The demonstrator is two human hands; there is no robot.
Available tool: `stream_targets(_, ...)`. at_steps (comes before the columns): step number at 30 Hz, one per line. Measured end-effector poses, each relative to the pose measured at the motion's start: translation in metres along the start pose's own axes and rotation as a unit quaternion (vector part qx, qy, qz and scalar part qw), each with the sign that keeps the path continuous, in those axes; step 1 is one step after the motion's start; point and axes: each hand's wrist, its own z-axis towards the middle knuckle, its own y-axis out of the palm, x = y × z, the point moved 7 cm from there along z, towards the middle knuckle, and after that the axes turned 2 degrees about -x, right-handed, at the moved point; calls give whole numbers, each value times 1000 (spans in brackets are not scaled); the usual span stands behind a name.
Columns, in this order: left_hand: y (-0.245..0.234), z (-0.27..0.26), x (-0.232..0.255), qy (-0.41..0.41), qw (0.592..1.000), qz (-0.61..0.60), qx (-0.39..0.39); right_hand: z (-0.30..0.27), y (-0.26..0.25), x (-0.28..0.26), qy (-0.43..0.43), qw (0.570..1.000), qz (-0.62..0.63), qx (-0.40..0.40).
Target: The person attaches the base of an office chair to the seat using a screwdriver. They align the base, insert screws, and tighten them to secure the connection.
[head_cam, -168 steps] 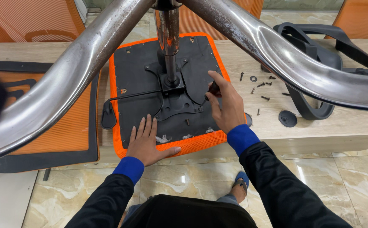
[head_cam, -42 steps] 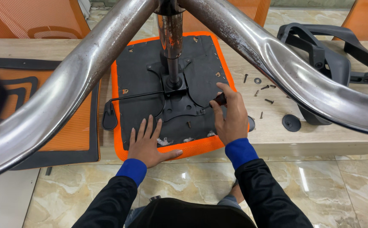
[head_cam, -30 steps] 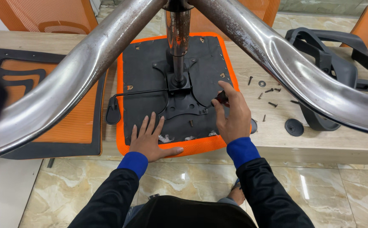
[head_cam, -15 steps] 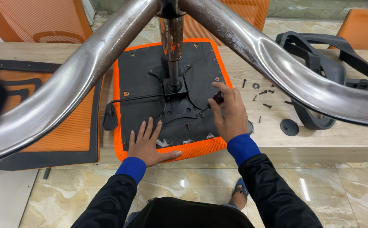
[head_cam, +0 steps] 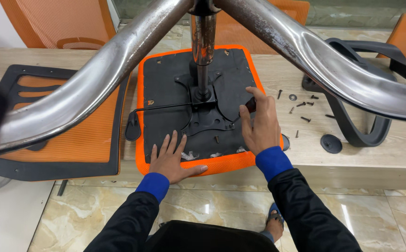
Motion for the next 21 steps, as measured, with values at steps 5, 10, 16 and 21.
stream_targets(5,0,1,3,8,1000,16,1,-8,-5,0,-58,994,90,3)
stream_targets(10,3,3,0,3,1000,16,-3,-11,-4,6,-51,999,9,9)
stream_targets(16,4,5,-1,6,1000,2,0,-17,-5,14,-69,996,57,30)
stream_targets(21,3,5,-1,8,1000,0,1,-11,-10,19,-63,996,62,11)
